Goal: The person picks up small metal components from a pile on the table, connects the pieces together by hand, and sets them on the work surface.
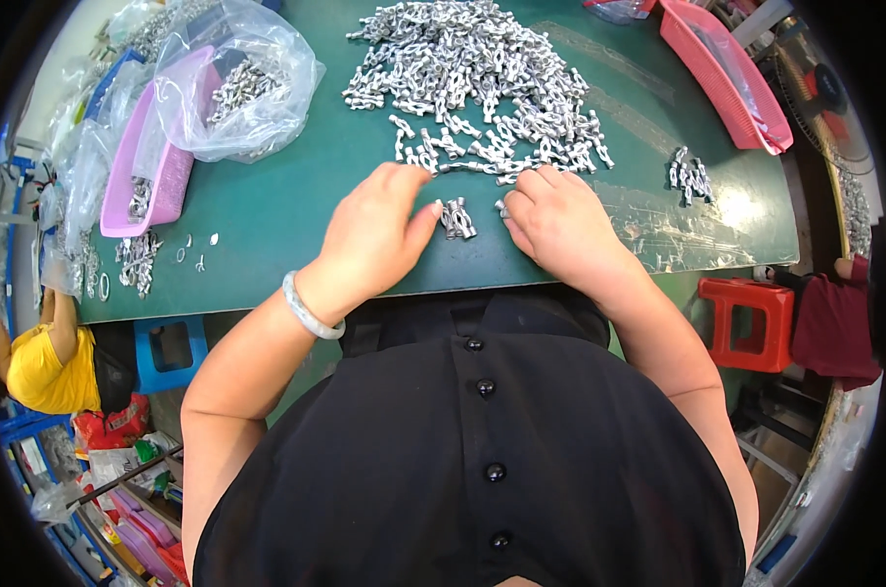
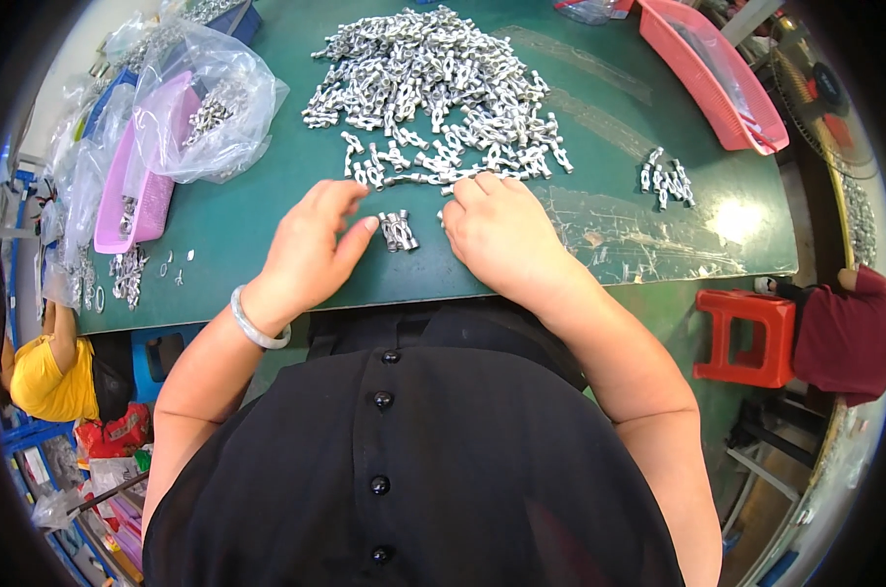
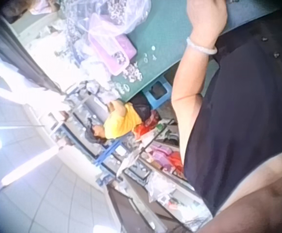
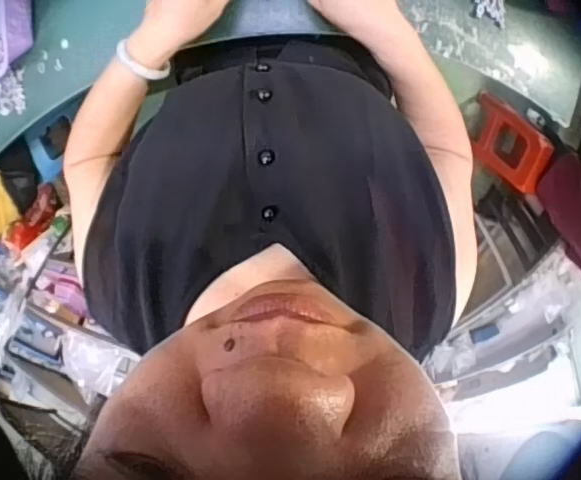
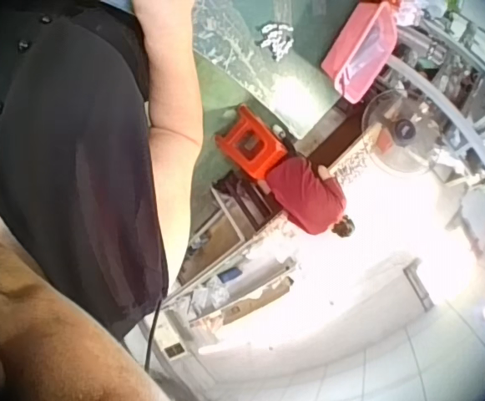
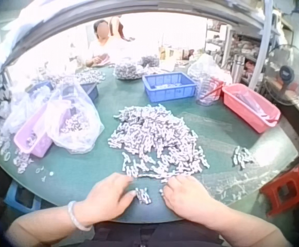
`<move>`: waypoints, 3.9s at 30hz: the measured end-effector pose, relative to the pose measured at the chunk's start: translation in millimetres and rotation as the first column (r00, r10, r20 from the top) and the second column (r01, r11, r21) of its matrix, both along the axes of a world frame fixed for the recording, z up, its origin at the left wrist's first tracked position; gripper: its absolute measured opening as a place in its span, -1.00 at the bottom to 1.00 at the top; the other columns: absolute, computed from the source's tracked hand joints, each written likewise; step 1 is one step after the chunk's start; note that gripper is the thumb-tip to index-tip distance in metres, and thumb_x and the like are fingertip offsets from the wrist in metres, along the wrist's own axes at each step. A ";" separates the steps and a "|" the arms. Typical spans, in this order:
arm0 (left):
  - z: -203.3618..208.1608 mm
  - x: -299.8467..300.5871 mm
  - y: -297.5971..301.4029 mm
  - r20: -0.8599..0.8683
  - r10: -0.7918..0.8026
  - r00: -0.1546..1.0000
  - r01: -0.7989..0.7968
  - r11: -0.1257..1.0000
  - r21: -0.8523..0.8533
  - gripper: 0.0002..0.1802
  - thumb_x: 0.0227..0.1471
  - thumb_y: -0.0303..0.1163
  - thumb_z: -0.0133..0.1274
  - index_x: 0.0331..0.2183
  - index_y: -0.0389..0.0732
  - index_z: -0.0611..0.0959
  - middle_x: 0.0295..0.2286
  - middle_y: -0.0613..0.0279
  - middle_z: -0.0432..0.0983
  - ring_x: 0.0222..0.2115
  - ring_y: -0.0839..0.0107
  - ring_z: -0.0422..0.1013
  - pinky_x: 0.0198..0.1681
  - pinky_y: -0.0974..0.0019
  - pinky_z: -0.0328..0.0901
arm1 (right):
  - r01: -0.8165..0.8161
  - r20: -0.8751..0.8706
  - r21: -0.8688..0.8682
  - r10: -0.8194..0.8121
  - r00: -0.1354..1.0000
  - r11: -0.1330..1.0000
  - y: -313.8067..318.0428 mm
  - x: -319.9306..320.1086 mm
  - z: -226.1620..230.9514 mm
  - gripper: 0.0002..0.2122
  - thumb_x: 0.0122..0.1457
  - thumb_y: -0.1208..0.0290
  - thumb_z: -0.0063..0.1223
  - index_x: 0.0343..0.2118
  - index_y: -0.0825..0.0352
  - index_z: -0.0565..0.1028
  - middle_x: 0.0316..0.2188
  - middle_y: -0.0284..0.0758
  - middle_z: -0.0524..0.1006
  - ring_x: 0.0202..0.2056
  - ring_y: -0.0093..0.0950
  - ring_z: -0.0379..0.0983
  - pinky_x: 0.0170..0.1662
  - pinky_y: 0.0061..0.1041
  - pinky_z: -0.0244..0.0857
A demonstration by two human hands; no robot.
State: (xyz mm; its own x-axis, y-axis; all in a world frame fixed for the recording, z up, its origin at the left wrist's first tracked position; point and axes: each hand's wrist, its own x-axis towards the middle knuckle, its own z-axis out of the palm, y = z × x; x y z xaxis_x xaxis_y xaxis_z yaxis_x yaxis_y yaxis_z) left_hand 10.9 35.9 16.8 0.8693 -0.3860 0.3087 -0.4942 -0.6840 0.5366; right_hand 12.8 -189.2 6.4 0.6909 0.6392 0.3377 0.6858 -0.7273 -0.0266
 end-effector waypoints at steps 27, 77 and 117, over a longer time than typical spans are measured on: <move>8.3 18.5 -31.1 -0.291 -0.074 0.954 0.155 0.951 0.268 -0.72 -0.20 -0.40 0.21 -0.42 -0.31 0.50 -0.44 0.00 0.45 -0.38 0.02 0.40 -0.28 0.12 0.29 | 0.004 -0.127 0.134 0.013 0.992 0.991 1.3 -1.6 -2.2 -0.92 -0.11 0.39 0.09 -0.58 0.26 0.51 -0.46 -0.34 0.38 -0.27 -0.39 0.31 -0.22 -0.44 0.24; -32.6 -14.1 -40.2 0.154 -0.177 0.972 0.234 0.672 -0.703 -0.80 0.16 -0.40 -0.12 -0.20 -0.30 0.40 -0.26 0.07 0.34 -0.30 0.34 0.31 -0.19 0.35 0.25 | -0.072 -0.058 0.815 0.203 0.977 0.575 22.2 -13.5 4.4 -0.75 -0.18 0.55 0.29 -0.36 0.31 0.53 -0.39 -0.35 0.43 -0.39 -0.41 0.36 -0.36 -0.50 0.27; -31.7 -16.4 -51.6 0.179 -0.160 0.971 0.237 0.536 -0.810 -0.73 0.22 -0.39 -0.24 -0.07 -0.29 0.29 -0.07 -0.04 0.30 -0.13 0.33 0.34 -0.04 0.30 0.24 | -0.036 -0.068 0.878 0.198 0.978 0.477 34.7 -12.2 2.9 -0.77 -0.10 0.60 0.23 -0.30 0.33 0.56 -0.36 -0.34 0.45 -0.36 -0.46 0.36 -0.33 -0.55 0.27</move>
State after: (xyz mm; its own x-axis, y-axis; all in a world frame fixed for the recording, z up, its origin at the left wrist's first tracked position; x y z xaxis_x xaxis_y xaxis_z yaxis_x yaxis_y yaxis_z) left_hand -5.5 -15.7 -14.8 0.7628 -0.0897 0.6403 -0.6240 0.1573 0.7654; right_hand 0.6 -154.5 9.4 0.7224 0.1526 0.6745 0.6912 -0.1880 -0.6978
